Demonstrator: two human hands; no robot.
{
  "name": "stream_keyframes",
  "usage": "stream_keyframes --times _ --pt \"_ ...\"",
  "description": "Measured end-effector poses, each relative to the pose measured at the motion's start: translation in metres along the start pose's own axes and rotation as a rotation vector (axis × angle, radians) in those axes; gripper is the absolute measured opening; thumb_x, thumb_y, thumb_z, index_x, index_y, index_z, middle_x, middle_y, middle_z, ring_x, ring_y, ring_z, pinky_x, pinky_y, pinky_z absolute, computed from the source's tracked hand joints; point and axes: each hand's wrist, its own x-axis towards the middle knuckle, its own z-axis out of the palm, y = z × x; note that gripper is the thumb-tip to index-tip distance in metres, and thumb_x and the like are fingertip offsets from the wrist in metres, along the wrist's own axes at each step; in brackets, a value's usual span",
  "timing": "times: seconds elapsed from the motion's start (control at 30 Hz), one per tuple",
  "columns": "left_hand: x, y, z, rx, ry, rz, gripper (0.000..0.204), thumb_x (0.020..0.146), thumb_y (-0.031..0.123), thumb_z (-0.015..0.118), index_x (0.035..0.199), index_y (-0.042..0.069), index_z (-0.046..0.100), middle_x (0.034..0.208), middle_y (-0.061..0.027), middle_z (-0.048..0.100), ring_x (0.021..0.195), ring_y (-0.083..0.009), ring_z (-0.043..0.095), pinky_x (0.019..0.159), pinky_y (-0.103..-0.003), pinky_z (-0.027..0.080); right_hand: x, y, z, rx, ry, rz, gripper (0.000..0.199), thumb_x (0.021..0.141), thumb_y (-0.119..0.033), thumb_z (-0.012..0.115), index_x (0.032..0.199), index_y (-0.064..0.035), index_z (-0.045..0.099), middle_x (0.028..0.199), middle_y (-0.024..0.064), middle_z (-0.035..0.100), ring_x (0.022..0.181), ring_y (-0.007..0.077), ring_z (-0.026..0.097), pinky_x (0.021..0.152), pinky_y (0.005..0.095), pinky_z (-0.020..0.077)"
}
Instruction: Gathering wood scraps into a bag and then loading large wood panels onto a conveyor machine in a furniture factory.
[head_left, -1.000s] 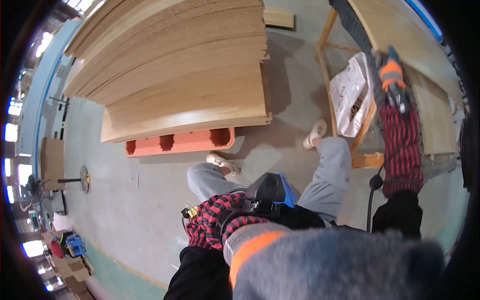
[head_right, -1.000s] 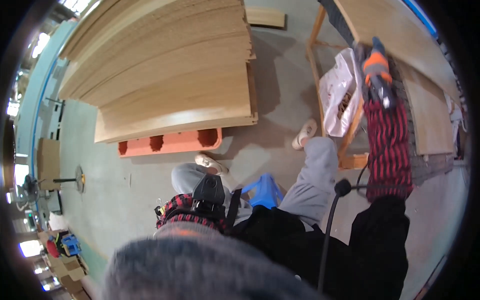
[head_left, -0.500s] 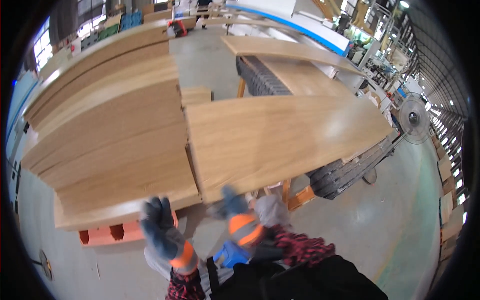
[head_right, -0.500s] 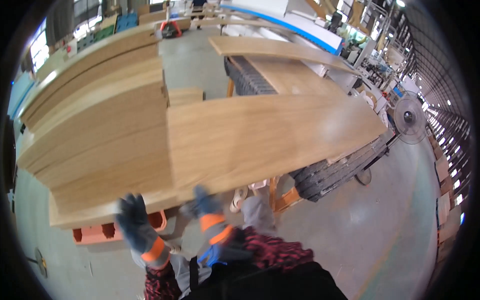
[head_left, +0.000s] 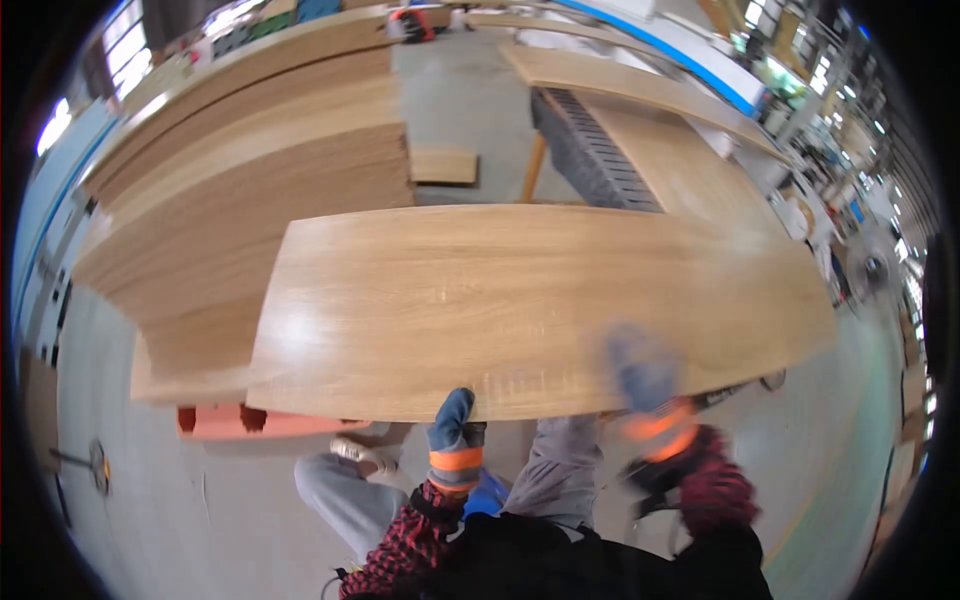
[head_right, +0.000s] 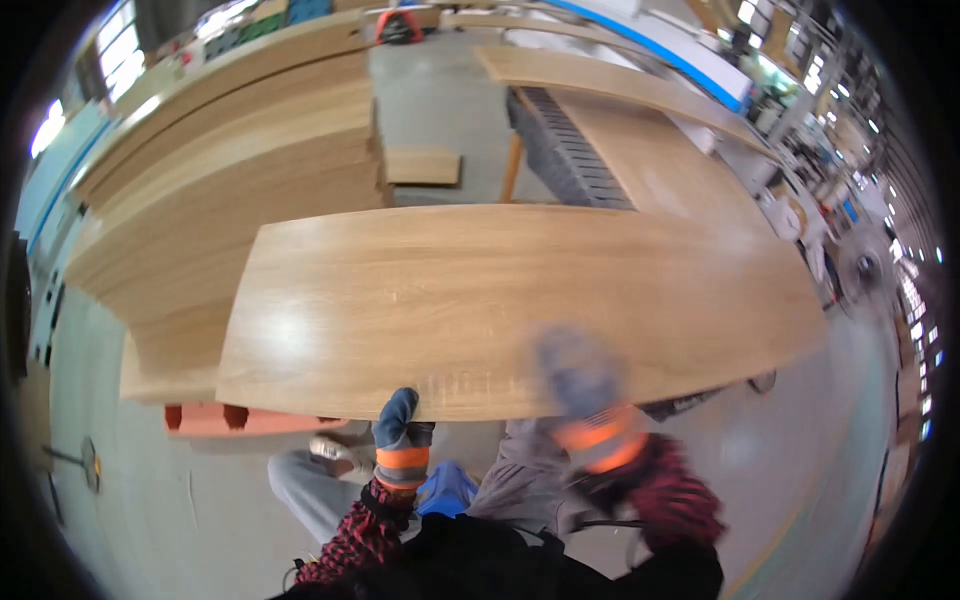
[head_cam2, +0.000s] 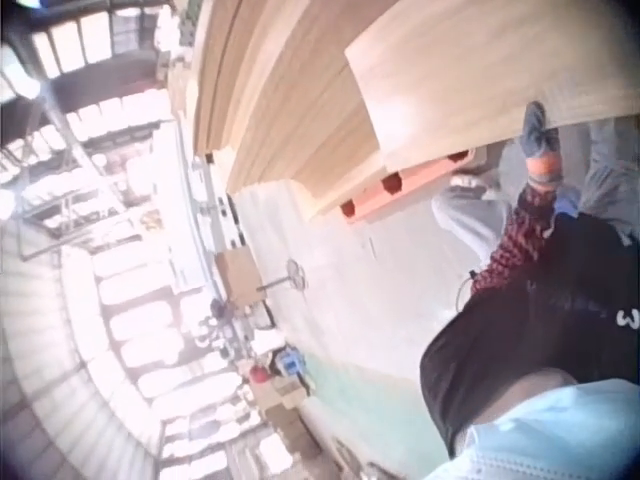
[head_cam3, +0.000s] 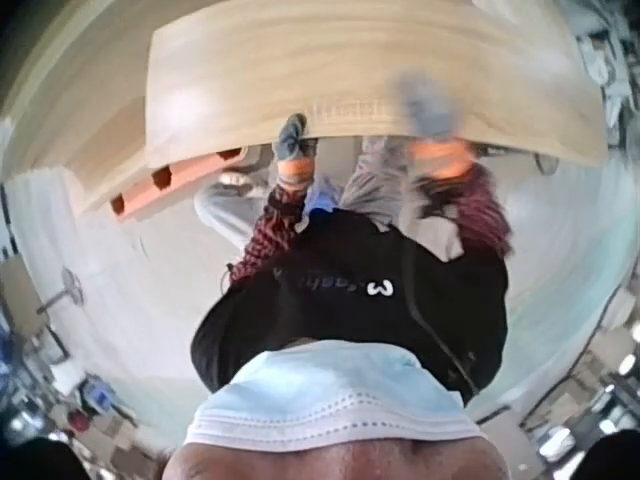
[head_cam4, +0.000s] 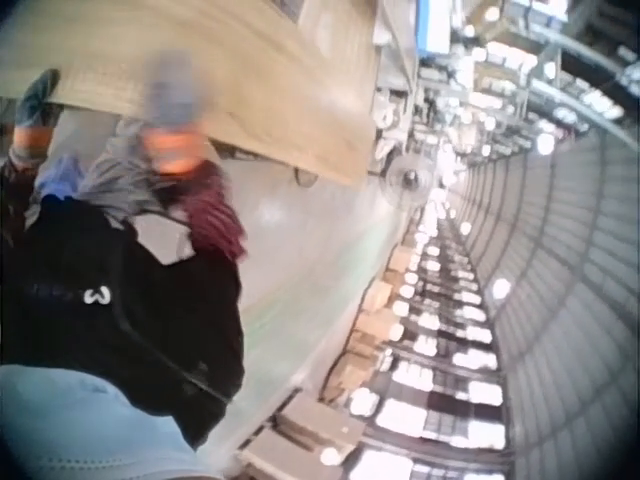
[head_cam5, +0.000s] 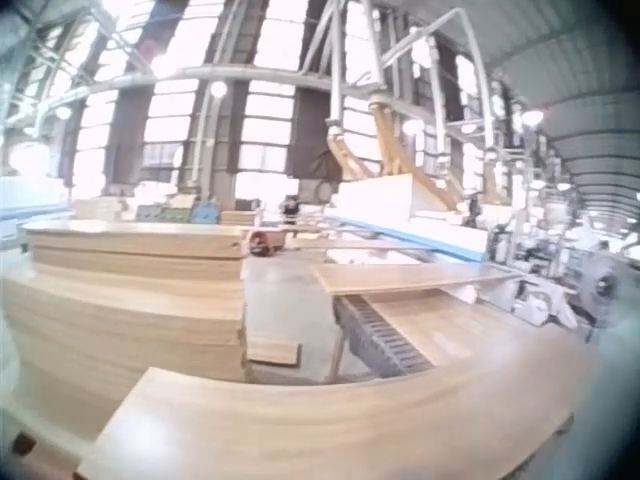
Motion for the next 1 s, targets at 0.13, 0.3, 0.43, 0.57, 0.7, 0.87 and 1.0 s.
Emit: stream_keyframes --times 0.13,0.3,0.43,0.57,0.7,0.87,1.0 --pt "0.013 -0.034 -0.045 -0.851 0.208 -0.541 0.024 0.078 0.007 0.054 0.101 0.0 0.051 0.099 -0.0112 0.055 0.093 -0.0239 0.053 0.082 -0.04 0.045 -0.124 0.276 0.02 -0.773 -0.127 0.283 0.043 0.08 -0.006 0.038 0.123 -0.0113 0.04 0.123 0.0159 0.04 0.115 0.0344 0.035 0.096 0.0417 0.0297" --pt "0.05 -0.103 -0.11 -0.898 0.482 -0.678 0.038 0.075 0.013 0.061 0.109 0.004 0.046 0.101 -0.0114 0.055 0.094 -0.0295 0.053 0.087 -0.048 0.041 -0.249 0.505 -0.055 -0.755 -0.151 0.898 0.053 0.085 -0.041 0.042 0.119 -0.0008 0.042 0.123 0.02 0.041 0.114 0.0305 0.038 0.096 0.0366 0.0309" --pt "0.083 -0.172 -0.208 -0.805 0.39 -0.765 0.047 0.077 0.039 0.057 0.109 0.006 0.05 0.104 -0.0103 0.056 0.09 -0.0287 0.053 0.084 -0.044 0.04 -0.227 0.517 -0.081 -0.179 0.162 0.946 0.055 0.082 -0.041 0.049 0.12 -0.003 0.041 0.114 0.0198 0.049 0.105 0.0327 0.046 0.09 0.0369 0.0346" --pt "0.122 -0.22 -0.375 -0.513 0.468 -0.668 0.042 0.078 0.039 0.057 0.102 0.004 0.057 0.101 -0.0082 0.059 0.094 -0.0248 0.053 0.087 -0.036 0.04 -0.167 0.439 -0.045 -0.014 -0.377 1.588 0.057 0.084 -0.041 0.045 0.12 0.0022 0.04 0.114 0.0219 0.048 0.101 0.0315 0.049 0.087 0.0364 0.0375" --pt "0.17 -0.219 -0.439 -0.34 0.432 -0.592 0.045 0.078 0.043 0.056 0.097 0.002 0.056 0.096 -0.0088 0.059 0.089 -0.0227 0.053 0.083 -0.035 0.042 -0.141 0.397 -0.025 -0.424 -0.695 1.154 0.057 0.084 -0.042 0.045 0.116 0.0057 0.041 0.1 0.0216 0.055 0.089 0.0271 0.054 0.078 0.0355 0.0417" --pt "0.204 -0.154 -0.573 -0.531 0.71 -0.72 0.053 0.071 0.048 0.061 0.108 0.011 0.052 0.109 -0.0093 0.054 0.098 -0.025 0.05 0.087 -0.042 0.04 -0.043 0.23 0.087 0.202 -0.226 1.22 0.038 0.085 -0.031 0.049 0.102 0.0026 0.057 0.079 0.0117 0.061 0.069 0.0178 0.056 0.064 0.0263 0.0458" --pt "0.185 -0.12 -0.532 0.229 0.948 -0.568 0.067 0.069 0.059 0.054 0.121 0.02 0.043 0.123 -0.0048 0.041 0.105 -0.0271 0.039 0.082 -0.039 0.034 0.046 0.071 0.21 0.915 -0.083 1.046 0.031 0.084 -0.028 0.054 0.09 0.0015 0.062 0.077 0.0002 0.058 0.07 0.0077 0.05 0.063 0.0237 0.0437"
